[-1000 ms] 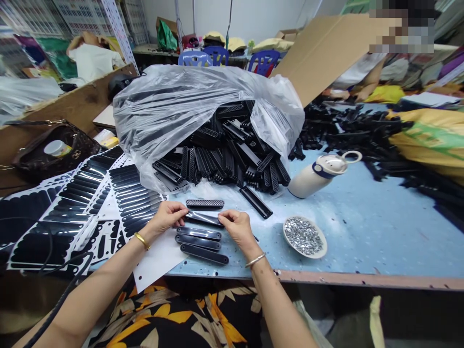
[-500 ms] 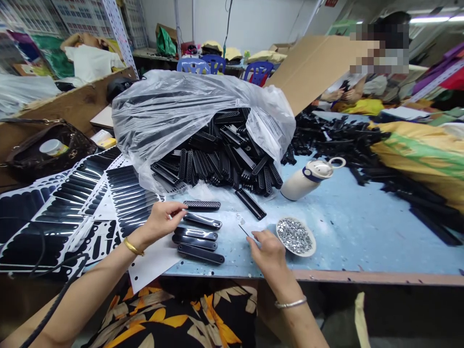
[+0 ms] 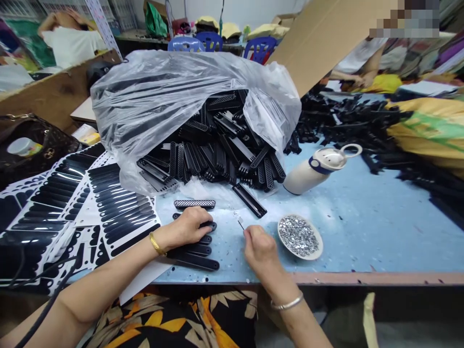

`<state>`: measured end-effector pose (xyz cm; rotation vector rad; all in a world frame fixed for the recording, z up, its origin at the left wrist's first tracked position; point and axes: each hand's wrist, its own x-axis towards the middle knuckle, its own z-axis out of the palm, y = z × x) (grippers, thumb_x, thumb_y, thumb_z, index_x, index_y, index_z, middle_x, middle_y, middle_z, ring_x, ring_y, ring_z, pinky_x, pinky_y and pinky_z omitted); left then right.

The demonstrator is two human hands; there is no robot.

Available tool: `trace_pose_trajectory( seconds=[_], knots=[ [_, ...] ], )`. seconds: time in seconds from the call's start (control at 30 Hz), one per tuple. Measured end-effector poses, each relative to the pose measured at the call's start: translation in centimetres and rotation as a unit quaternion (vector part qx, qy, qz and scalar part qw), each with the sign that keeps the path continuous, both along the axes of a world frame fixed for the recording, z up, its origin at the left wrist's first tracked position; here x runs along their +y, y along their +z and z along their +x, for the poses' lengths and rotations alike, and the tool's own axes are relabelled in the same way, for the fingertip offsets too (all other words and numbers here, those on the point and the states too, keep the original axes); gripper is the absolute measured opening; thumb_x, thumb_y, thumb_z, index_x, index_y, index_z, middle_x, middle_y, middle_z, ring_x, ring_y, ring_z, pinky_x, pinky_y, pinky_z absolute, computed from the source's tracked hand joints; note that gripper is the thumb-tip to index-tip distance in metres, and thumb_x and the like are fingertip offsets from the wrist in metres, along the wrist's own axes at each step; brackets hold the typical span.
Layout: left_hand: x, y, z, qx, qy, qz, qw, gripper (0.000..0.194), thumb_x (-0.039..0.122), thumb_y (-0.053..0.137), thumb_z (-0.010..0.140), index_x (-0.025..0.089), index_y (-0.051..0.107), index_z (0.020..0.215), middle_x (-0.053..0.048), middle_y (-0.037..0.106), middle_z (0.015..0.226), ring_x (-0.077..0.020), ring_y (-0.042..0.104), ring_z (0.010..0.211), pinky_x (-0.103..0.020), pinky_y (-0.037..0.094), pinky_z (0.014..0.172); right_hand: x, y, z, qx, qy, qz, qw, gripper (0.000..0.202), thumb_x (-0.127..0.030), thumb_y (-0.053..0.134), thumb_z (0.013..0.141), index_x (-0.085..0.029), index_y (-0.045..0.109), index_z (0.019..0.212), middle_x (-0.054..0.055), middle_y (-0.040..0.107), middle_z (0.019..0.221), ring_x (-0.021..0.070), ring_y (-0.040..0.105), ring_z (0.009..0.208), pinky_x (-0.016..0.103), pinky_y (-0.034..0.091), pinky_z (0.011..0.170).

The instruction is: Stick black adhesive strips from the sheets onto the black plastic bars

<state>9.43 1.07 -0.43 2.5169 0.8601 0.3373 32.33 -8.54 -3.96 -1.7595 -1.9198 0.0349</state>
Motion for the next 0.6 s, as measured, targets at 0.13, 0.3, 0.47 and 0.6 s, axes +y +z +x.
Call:
trace_pose_trajectory(
  seconds=[0.13,0.3,0.47,0.6],
  knots=[
    [-0.2,0.1,-0.1,-0.012,0.011,-0.024,1.0,0.007,0.019,0.064,0.08,0.014,0.068,0.081,-0.009,0.069,0.08,-0.0222,0.064,0.08,-0.03,0.047,0.074,-1.4,1.1,-2.0,0.146,0.023,-0.014,0.989,0.023,-0.022,0.05,0.087,-0.021,0.065,0.105,0.001,0.065,0.066,0.0158,0.06,0.052,0.029,0.051,0.054],
    [-0.3,0.2,-0.2,-0.012,0.009,-0.043,0.999,0.006,0.016,0.064,0.077,0.014,0.068,0.082,-0.009,0.069,0.081,-0.0232,0.063,0.081,-0.031,0.046,0.074,-1.6,2.3,-4.5,0.184,0.033,-0.01,0.982,0.017,-0.019,0.05,0.089,-0.022,0.063,0.078,0.002,0.063,0.065,0.0159,0.061,0.058,0.027,0.049,0.054],
    [-0.1,0.4,-0.6,-0.009,-0.034,-0.062,0.997,0.007,0.015,0.061,0.08,0.014,0.068,0.082,-0.009,0.071,0.084,-0.0222,0.063,0.081,-0.031,0.045,0.075,-0.3,2.8,-5.0,0.186,0.077,-0.024,0.979,0.022,-0.013,0.045,0.089,-0.022,0.065,0.09,0.001,0.064,0.065,0.0145,0.062,0.056,0.026,0.049,0.054],
    [0.0,0.5,-0.7,-0.008,-0.039,-0.067,0.997,0.008,0.015,0.061,0.08,0.014,0.068,0.083,-0.008,0.07,0.083,-0.0216,0.063,0.08,-0.03,0.045,0.074,0.7,3.1,-5.1,0.161,0.112,-0.006,0.981,0.022,-0.013,0.048,0.089,-0.02,0.068,0.094,0.001,0.06,0.063,0.0141,0.059,0.055,0.025,0.047,0.051]
  ],
)
